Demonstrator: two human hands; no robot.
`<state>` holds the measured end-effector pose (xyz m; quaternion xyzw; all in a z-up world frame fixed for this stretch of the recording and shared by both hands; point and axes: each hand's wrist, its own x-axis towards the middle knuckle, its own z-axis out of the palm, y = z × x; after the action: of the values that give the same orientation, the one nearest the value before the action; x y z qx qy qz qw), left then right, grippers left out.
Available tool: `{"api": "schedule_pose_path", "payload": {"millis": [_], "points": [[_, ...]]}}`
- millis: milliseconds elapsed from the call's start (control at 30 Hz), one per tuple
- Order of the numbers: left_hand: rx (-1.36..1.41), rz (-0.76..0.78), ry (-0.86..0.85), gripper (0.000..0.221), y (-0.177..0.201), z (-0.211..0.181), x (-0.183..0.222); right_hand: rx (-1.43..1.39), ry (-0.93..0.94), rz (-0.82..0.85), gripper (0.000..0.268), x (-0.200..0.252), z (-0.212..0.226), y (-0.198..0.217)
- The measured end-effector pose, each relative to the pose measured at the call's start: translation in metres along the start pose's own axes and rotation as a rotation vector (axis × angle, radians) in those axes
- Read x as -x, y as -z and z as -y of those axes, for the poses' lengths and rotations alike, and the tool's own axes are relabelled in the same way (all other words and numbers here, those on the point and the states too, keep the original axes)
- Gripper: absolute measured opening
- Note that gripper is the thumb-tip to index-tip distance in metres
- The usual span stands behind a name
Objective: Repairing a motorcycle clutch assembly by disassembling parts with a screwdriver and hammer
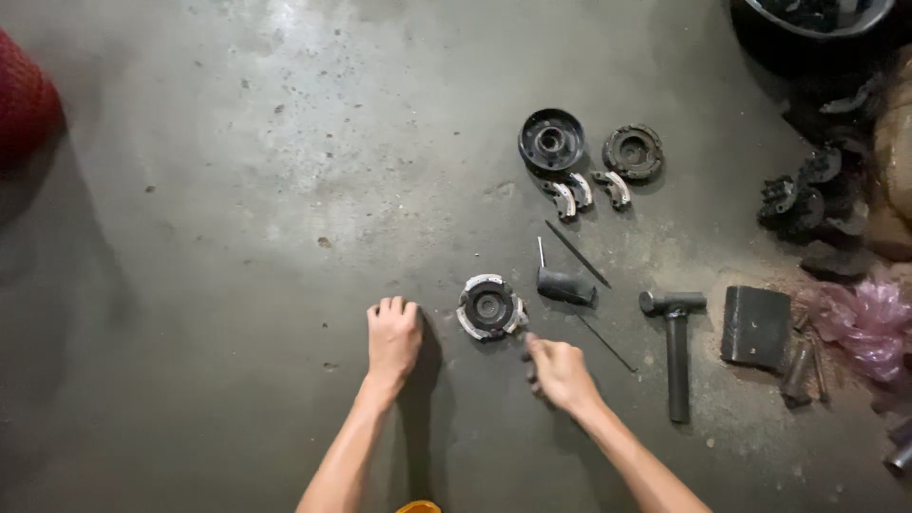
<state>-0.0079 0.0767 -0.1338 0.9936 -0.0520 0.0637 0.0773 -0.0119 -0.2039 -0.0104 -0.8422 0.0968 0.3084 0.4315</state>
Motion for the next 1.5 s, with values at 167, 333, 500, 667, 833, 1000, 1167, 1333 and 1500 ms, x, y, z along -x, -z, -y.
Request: {"api": "schedule_pose_path", "payload": {"millis": [167, 333, 500, 667, 833, 1000, 1167, 1333, 1500], "points": [[-0.088, 0.109, 0.128, 0.040, 0.066, -0.067, -0.022, -0.147, -0.060, -0.288, 0.031, 0.020, -0.013, 0.042], [0.045, 0.299, 0.139, 0.111, 0.035, -0.137, -0.061, -0.079, -0.295, -0.095, 0.042, 0.006, -0.066, 0.034], [0.032, 0.202, -0.348, 0.109, 0.032, -0.114, -0.060, -0.137, -0.260, 0.001, 0.038, 0.012, -0.082, 0.021], [0.048, 0.349, -0.290, 0.131, 0.041, -0.093, -0.050, 0.257, -0.002, -0.022, 0.038, -0.001, -0.100, 0.001], [0.144, 0.287, -0.241, 0.118, 0.034, -0.101, -0.060, 0.349, -0.058, 0.123, 0.042, 0.003, -0.049, 0.009], [0.421, 0.436, -0.146, 0.123, 0.056, -0.092, -0.064, 0.289, -0.063, 0.229, 0.039, 0.007, -0.031, 0.018], [0.482, 0.431, -0.208, 0.114, 0.074, -0.090, -0.067, 0.299, 0.087, 0.252, 0.041, 0.008, -0.007, 0.024], [0.509, 0.413, -0.199, 0.115, 0.082, -0.090, -0.073, 0.263, 0.048, 0.178, 0.039, 0.011, -0.001, 0.021], [0.508, 0.421, -0.181, 0.113, 0.094, -0.073, -0.075, 0.162, 0.031, 0.003, 0.039, -0.001, -0.013, -0.003]]}}
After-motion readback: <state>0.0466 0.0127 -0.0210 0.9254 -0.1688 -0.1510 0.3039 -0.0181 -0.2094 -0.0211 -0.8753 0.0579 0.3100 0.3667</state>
